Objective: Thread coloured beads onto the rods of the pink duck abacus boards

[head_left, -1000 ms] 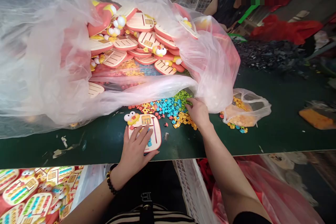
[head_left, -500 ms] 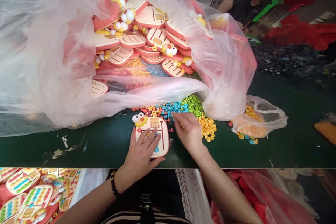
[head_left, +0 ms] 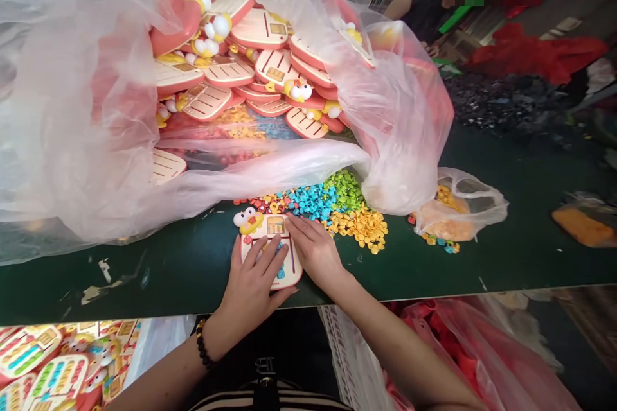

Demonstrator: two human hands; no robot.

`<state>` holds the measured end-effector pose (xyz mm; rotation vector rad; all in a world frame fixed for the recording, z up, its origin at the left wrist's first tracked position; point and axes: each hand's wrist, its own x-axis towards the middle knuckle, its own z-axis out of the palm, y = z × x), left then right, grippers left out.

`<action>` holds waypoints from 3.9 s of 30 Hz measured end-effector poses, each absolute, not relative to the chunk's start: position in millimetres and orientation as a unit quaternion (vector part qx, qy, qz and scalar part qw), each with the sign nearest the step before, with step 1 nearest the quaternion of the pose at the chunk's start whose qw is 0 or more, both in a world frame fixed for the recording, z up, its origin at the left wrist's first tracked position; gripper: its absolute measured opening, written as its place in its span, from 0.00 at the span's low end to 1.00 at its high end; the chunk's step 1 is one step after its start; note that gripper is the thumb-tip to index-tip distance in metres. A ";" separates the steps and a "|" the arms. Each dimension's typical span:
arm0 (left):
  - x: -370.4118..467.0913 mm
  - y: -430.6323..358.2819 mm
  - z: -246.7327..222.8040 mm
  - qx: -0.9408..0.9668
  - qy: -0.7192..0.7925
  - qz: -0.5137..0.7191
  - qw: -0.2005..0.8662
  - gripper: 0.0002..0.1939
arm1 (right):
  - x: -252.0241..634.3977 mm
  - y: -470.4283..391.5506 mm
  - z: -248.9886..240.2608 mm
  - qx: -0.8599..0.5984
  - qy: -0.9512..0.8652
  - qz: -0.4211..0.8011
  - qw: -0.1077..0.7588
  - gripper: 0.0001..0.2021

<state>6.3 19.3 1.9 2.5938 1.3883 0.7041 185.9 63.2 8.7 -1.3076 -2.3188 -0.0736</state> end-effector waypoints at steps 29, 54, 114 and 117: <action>5.6 17.9 0.7 0.854 0.465 0.230 0.036 0.29 | 233.0 102.0 31.1 -0.555 -0.760 0.056 0.334 0.12; 5.8 16.9 1.1 0.851 0.461 0.247 0.046 0.27 | 272.3 110.2 28.4 -0.660 -0.717 0.013 0.224 0.10; 5.3 17.7 1.5 0.855 0.464 0.227 0.039 0.28 | 190.0 89.0 22.2 -0.505 -0.812 0.104 0.272 0.12; 5.1 17.7 1.4 0.854 0.465 0.227 0.044 0.28 | 187.3 86.0 18.8 -0.496 -0.828 0.072 0.252 0.13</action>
